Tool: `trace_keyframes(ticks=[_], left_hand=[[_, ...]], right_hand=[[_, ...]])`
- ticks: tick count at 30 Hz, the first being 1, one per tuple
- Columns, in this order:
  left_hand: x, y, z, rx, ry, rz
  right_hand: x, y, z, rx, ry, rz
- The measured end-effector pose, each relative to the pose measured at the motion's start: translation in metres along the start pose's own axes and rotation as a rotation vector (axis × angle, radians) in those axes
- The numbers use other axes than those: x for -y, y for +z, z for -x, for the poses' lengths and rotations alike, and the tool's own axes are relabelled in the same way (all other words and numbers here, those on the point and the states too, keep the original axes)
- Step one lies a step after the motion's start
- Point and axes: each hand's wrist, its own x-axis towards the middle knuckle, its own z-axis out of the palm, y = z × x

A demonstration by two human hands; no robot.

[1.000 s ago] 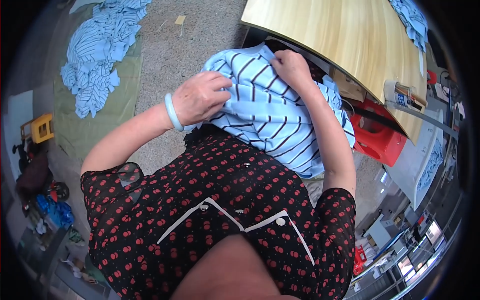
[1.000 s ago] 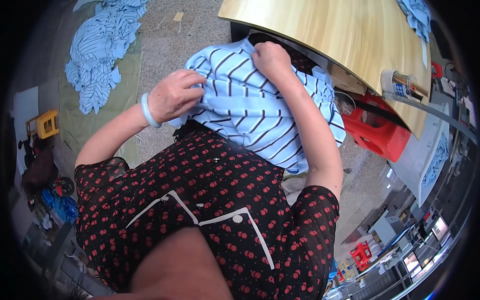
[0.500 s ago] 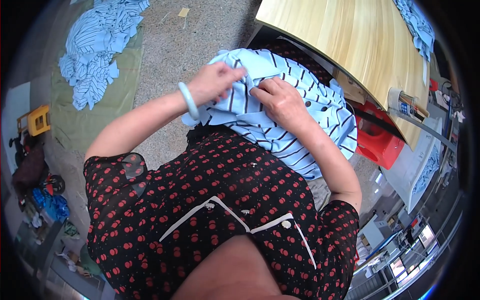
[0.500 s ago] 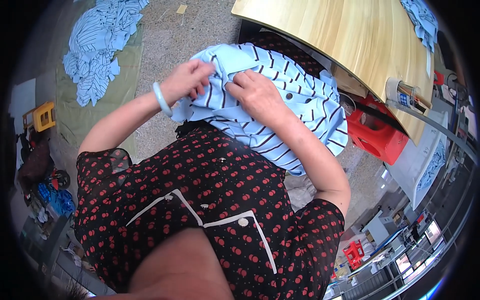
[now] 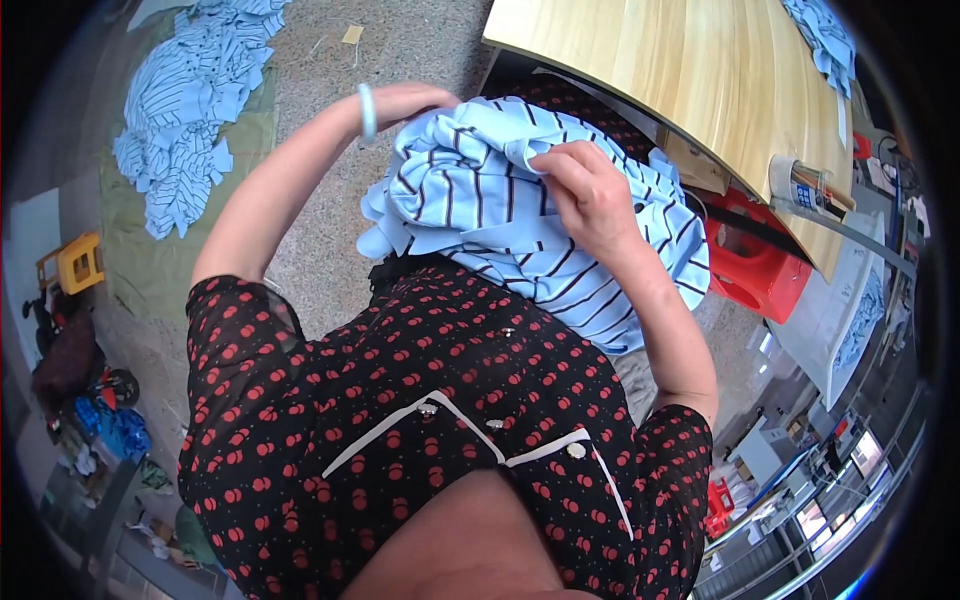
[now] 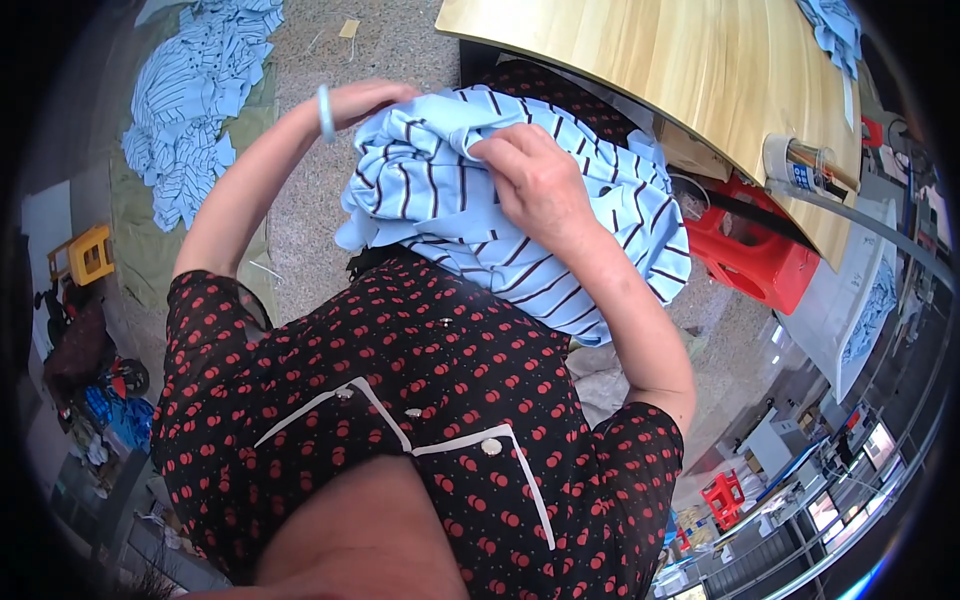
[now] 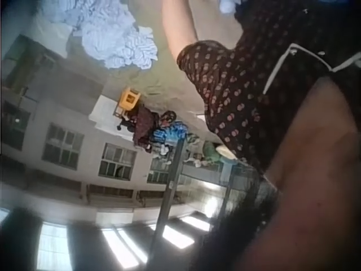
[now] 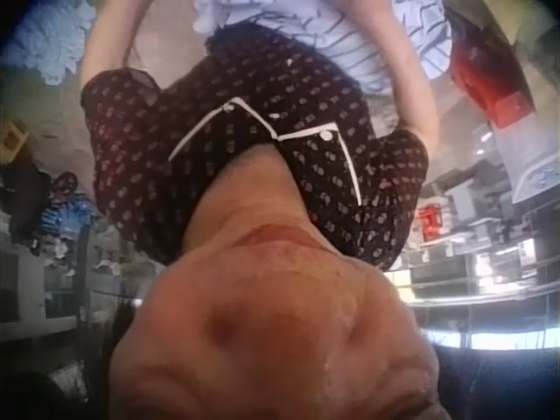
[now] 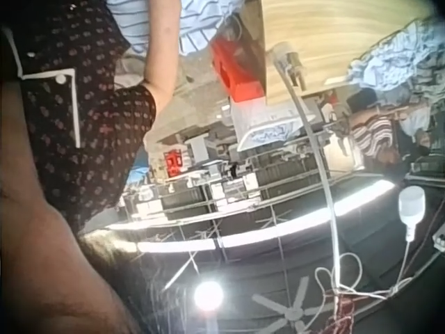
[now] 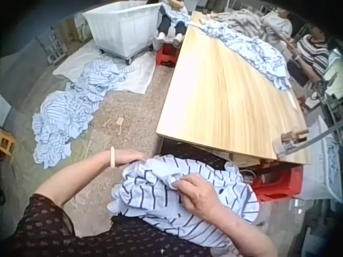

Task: Inspect a striped blue and white shirt for loose threads or defects.

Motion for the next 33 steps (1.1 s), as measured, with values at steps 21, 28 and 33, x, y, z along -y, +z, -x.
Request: trace_keyframes(ticks=[21,28,33], left_hand=[[0.116,0.02,0.099,-1.329,0.094,-0.697],[0.023,0.092,0.125,-0.758,-0.07,0.312],[-0.007,0.119,0.104,-0.133,-0.05,0.888]], right_hand=[[-0.007,0.043,-0.008,-0.013,-0.29,0.094],[-0.003,0.046,-0.009,0.006,-0.237,0.053],[0.012,0.035,-0.021,-0.084,-0.216,-0.002]])
